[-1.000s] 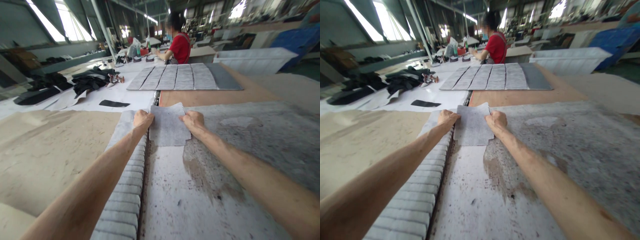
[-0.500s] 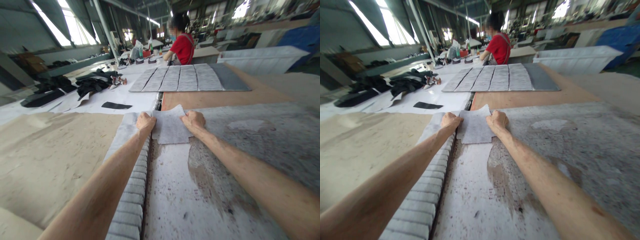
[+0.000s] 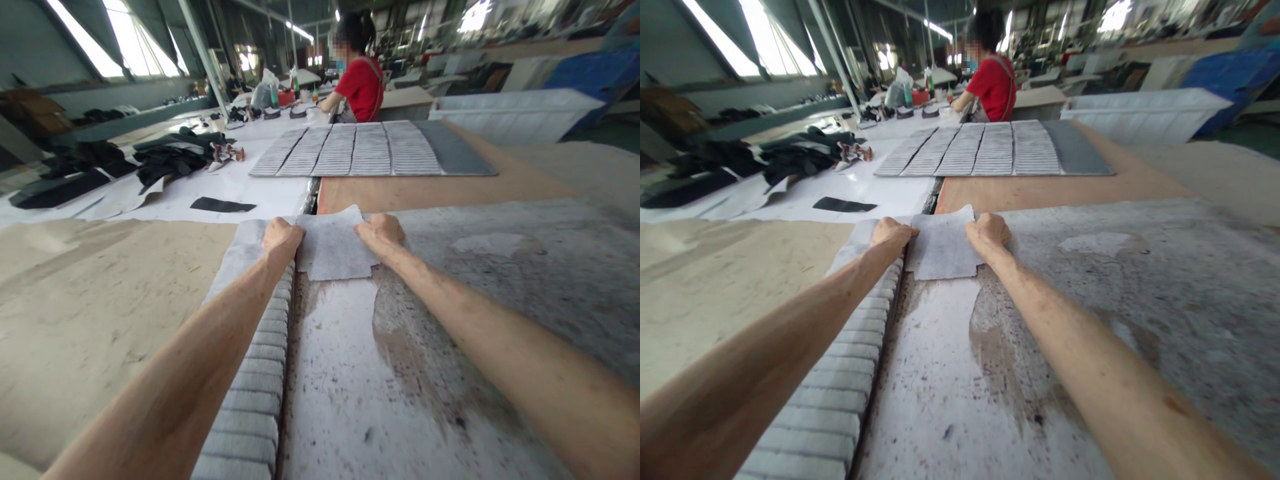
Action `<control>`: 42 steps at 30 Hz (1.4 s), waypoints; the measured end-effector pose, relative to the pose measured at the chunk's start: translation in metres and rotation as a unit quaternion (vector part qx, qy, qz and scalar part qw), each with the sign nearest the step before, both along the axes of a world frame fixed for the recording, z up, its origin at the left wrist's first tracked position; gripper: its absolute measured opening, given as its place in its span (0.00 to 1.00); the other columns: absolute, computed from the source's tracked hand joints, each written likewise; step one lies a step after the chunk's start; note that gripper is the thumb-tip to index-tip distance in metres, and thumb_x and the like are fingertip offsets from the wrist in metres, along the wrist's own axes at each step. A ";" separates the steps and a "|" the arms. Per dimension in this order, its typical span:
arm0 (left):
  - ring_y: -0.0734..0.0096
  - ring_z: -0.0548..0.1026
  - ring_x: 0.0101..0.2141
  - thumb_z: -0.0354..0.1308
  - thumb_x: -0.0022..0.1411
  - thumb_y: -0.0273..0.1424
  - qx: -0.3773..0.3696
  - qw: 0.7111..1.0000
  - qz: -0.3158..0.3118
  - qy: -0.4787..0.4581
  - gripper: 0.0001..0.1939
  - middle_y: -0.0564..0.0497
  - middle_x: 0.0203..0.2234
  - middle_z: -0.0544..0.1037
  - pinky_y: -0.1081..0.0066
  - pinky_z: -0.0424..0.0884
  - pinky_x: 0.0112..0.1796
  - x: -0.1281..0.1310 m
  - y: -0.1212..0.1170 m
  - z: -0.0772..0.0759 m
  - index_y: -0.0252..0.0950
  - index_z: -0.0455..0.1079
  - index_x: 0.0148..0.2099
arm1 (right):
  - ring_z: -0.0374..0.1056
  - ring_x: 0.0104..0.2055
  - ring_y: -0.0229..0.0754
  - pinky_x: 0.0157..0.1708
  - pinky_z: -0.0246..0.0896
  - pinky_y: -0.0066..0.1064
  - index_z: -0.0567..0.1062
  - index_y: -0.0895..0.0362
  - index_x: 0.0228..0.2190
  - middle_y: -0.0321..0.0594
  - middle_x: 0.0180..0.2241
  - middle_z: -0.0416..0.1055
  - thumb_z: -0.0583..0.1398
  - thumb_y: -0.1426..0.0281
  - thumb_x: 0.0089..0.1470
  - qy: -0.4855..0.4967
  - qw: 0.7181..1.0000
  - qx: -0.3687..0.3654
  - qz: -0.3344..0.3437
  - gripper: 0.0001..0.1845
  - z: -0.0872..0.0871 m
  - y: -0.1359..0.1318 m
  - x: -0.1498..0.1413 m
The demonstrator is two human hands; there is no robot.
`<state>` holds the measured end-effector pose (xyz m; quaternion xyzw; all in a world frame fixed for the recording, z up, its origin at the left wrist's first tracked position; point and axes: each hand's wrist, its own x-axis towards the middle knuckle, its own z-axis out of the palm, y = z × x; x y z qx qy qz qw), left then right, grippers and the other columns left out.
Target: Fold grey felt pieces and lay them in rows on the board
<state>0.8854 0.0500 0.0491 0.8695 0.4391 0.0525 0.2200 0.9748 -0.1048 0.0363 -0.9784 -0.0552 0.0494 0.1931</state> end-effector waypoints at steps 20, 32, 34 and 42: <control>0.65 0.71 0.42 0.54 0.60 0.37 0.021 0.999 -0.020 0.014 0.16 0.47 0.43 0.71 0.60 0.69 0.41 0.006 0.004 -0.004 0.34 0.65 0.47 | 0.66 0.43 0.42 0.42 0.63 0.40 0.70 0.60 0.40 0.42 0.42 0.69 0.56 0.61 0.55 0.012 1.000 0.024 -0.004 0.16 0.006 -0.003 0.004; 0.64 0.70 0.43 0.54 0.60 0.37 0.031 0.999 -0.011 0.015 0.15 0.47 0.43 0.71 0.60 0.68 0.42 0.005 -0.002 -0.003 0.35 0.66 0.46 | 0.67 0.41 0.41 0.40 0.64 0.39 0.70 0.60 0.40 0.41 0.41 0.69 0.56 0.63 0.55 0.002 1.000 0.021 0.014 0.15 0.008 -0.006 0.004; 0.65 0.71 0.42 0.54 0.60 0.37 0.034 0.999 -0.011 0.010 0.15 0.47 0.43 0.71 0.60 0.68 0.42 0.005 -0.003 -0.004 0.34 0.66 0.46 | 0.67 0.40 0.41 0.39 0.64 0.38 0.70 0.60 0.40 0.41 0.41 0.69 0.56 0.62 0.55 0.000 1.000 0.018 0.009 0.15 0.008 -0.005 0.005; 0.64 0.70 0.43 0.53 0.59 0.40 0.061 0.998 0.006 -0.030 0.16 0.47 0.42 0.72 0.59 0.66 0.43 0.005 -0.007 -0.015 0.34 0.67 0.44 | 0.58 0.52 0.57 0.44 0.58 0.43 0.65 0.64 0.48 0.57 0.49 0.62 0.56 0.68 0.51 -0.122 0.992 0.010 0.030 0.23 0.001 0.001 -0.012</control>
